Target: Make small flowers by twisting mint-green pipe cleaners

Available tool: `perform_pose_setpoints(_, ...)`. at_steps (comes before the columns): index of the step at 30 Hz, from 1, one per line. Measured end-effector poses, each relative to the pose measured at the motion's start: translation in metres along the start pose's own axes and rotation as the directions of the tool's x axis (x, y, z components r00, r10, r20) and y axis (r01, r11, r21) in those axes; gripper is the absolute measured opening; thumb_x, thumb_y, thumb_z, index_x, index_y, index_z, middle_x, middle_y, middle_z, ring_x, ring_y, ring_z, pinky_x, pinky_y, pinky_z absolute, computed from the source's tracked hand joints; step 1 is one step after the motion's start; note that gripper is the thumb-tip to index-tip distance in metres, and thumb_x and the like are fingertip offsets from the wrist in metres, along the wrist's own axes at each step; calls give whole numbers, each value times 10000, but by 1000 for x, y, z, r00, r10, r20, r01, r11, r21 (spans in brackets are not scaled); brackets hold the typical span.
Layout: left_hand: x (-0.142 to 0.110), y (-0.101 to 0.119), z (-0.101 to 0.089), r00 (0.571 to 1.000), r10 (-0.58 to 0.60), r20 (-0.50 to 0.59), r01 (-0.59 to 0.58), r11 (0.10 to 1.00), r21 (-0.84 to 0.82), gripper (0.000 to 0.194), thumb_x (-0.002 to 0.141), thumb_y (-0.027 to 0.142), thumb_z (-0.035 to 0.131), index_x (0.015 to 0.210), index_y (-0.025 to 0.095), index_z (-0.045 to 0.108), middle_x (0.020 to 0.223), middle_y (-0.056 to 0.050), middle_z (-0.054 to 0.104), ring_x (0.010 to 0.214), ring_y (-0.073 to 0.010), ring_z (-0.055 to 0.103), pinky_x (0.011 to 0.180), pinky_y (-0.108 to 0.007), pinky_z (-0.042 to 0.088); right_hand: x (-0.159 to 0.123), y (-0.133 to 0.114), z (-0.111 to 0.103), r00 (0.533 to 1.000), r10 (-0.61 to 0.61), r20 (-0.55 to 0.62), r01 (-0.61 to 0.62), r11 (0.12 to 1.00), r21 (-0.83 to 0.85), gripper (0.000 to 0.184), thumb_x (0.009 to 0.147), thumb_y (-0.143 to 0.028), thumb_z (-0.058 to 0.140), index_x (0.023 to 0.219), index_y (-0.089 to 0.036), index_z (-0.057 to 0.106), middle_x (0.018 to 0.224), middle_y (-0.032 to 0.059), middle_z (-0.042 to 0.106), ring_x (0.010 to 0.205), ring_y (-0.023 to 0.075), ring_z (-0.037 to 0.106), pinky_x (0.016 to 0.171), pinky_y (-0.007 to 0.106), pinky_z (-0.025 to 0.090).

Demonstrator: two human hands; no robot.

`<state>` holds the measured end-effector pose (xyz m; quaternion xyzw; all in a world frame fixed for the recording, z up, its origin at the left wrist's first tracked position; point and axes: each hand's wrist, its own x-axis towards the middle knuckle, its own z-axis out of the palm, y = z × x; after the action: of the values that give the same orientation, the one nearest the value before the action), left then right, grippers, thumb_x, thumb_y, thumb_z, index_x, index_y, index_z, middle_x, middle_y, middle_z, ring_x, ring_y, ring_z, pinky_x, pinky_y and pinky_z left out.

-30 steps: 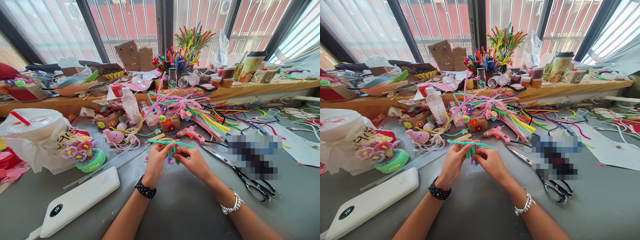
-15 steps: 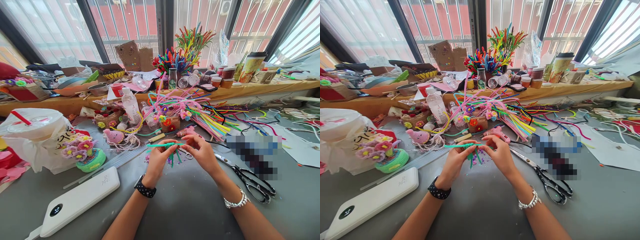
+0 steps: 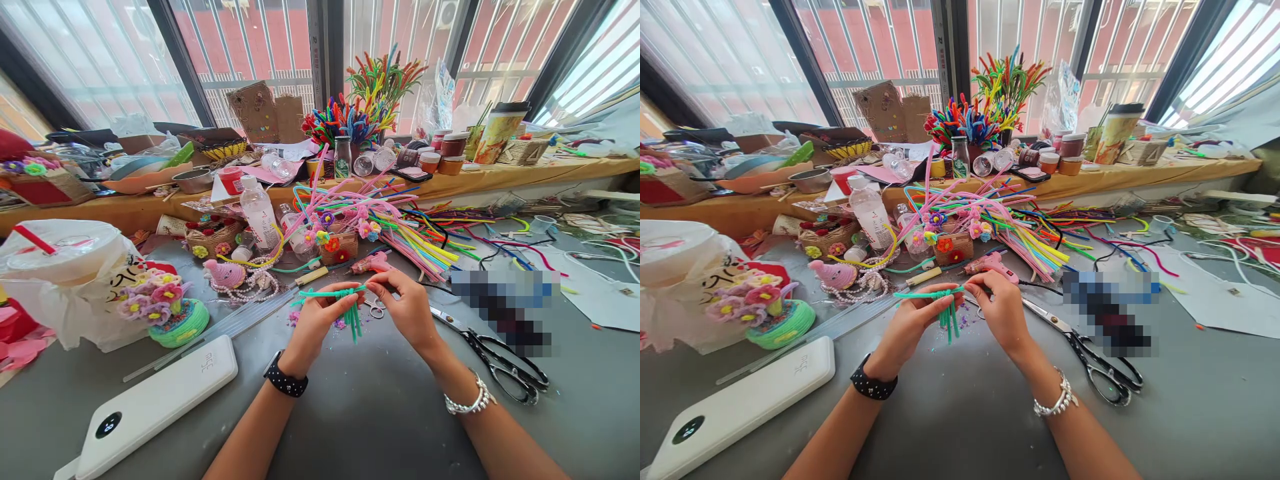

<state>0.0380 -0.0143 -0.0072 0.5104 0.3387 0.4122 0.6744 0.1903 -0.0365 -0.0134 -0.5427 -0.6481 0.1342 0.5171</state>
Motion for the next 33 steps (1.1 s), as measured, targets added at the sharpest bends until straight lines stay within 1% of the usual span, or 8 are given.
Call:
perform_pose_setpoints(4,1,-1,-1,999,20,-47,-22,999,-42,271,662,224,643,927,165,630,840,-55,680,836,-193,617,767,-272,442,0,0,1,997,-71,-4,70,996,-62,120,797,-252,492,797,-187,593,781,44,606,728,167,556,635,272,441)
perform_pose_setpoints(8,3,0,-3,996,10,-92,-23,990,-137,254,661,213,644,910,163,625,839,-52,680,820,-179,622,714,-236,458,0,-2,2,953,-270,-140,212,919,-331,220,748,-256,555,961,-204,564,978,85,547,947,234,479,820,394,378)
perform_pose_setpoints(11,4,2,-6,994,24,-105,-45,977,-207,226,664,209,642,887,176,625,859,-38,677,793,-154,624,675,-207,464,-4,-5,5,911,-409,-59,345,831,-436,279,753,-223,551,1031,-229,536,1022,83,526,1008,232,437,870,402,345)
perform_pose_setpoints(15,4,3,-7,991,39,-127,-67,972,-225,210,661,205,643,866,164,627,823,-39,680,759,-140,623,621,-181,460,-10,-7,9,835,-548,59,511,730,-453,211,770,-189,540,968,-256,574,968,48,579,970,196,457,856,352,355)
perform_pose_setpoints(21,2,5,-2,988,49,-143,-76,979,-188,202,653,193,645,849,151,618,780,-47,681,755,-167,626,653,-225,468,-14,-7,9,765,-636,98,608,666,-432,171,779,-155,527,911,-240,596,839,19,642,839,156,513,761,306,379)
perform_pose_setpoints(25,0,5,1,982,94,-165,-118,983,-144,188,655,195,641,838,157,619,764,-31,675,736,-153,621,657,-223,465,-14,-10,8,785,-616,73,601,727,-333,173,759,-131,529,901,-209,590,823,26,649,819,162,524,739,312,400)
perform_pose_setpoints(29,-1,5,2,969,180,-170,-190,981,-42,222,659,210,634,875,160,616,776,-29,670,741,-154,609,678,-240,463,-12,-12,7,872,-490,-20,480,861,-165,165,747,-121,505,850,-216,591,803,26,637,797,173,537,730,330,426)
perform_pose_setpoints(33,-2,10,0,974,182,-131,-177,983,50,333,633,215,655,961,185,605,883,-28,661,779,-150,596,680,-222,448,-10,-13,4,926,-366,-90,362,930,-62,139,737,-131,500,806,-214,588,773,31,621,792,183,543,733,343,436)
